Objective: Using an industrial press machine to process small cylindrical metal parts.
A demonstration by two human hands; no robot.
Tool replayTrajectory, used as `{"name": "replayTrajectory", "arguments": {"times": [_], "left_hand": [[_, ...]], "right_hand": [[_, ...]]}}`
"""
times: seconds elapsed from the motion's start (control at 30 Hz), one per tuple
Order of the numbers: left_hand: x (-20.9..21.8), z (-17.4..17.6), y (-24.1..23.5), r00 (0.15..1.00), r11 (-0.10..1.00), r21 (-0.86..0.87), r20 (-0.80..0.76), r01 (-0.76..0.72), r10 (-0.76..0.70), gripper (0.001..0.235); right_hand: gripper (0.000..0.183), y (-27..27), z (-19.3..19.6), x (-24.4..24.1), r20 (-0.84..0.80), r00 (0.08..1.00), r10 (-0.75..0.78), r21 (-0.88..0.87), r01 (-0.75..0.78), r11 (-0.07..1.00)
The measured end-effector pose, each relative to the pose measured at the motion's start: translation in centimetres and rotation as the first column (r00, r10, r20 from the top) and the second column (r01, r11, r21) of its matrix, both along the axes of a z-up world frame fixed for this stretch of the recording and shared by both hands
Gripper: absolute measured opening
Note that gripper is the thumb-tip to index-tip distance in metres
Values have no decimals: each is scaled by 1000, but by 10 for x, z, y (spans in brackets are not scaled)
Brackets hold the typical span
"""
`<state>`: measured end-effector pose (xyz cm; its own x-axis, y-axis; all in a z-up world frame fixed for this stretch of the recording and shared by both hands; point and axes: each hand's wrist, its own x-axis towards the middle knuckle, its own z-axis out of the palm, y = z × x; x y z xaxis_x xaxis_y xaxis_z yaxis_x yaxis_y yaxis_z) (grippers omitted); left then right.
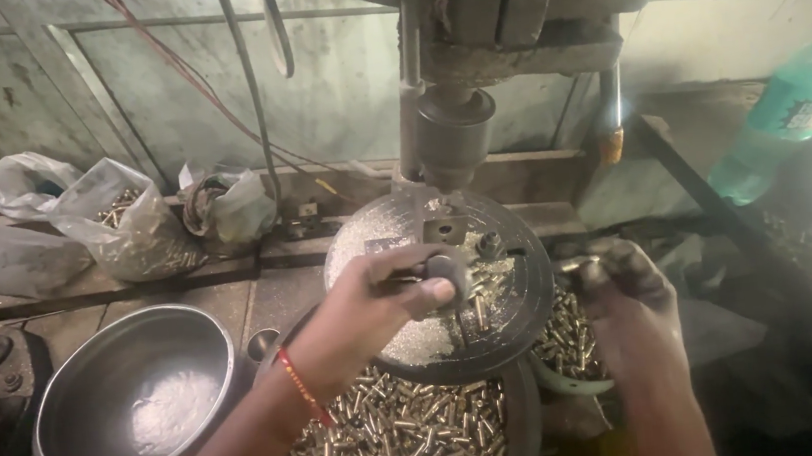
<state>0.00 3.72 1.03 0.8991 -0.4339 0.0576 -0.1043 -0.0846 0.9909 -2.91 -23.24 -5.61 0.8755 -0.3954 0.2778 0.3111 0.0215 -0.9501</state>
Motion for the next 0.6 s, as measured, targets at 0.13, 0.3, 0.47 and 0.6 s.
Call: {"name": "replayTrajectory", "arguments": {"times": [0.13, 0.3, 0.47, 0.6], "left_hand": [[-5, 7, -9, 999, 995, 94, -7, 43, -42, 40], [-3, -6, -13, 979, 971, -144, 105, 191, -177, 38], [0, -15, -12, 964, 935, -324, -169, 144, -206, 37], [9, -40, -14, 849, 805, -589, -390, 67, -356, 26]], "right_hand": [[17, 19, 2, 3, -2, 993, 114, 298, -109, 948], [15, 51, 17, -4, 21, 968, 251, 314, -245, 917], [15, 48, 11, -3, 88, 963, 253, 284, -268, 921], [21, 58, 11, -8, 227, 970, 91, -148, -58, 987]]}}
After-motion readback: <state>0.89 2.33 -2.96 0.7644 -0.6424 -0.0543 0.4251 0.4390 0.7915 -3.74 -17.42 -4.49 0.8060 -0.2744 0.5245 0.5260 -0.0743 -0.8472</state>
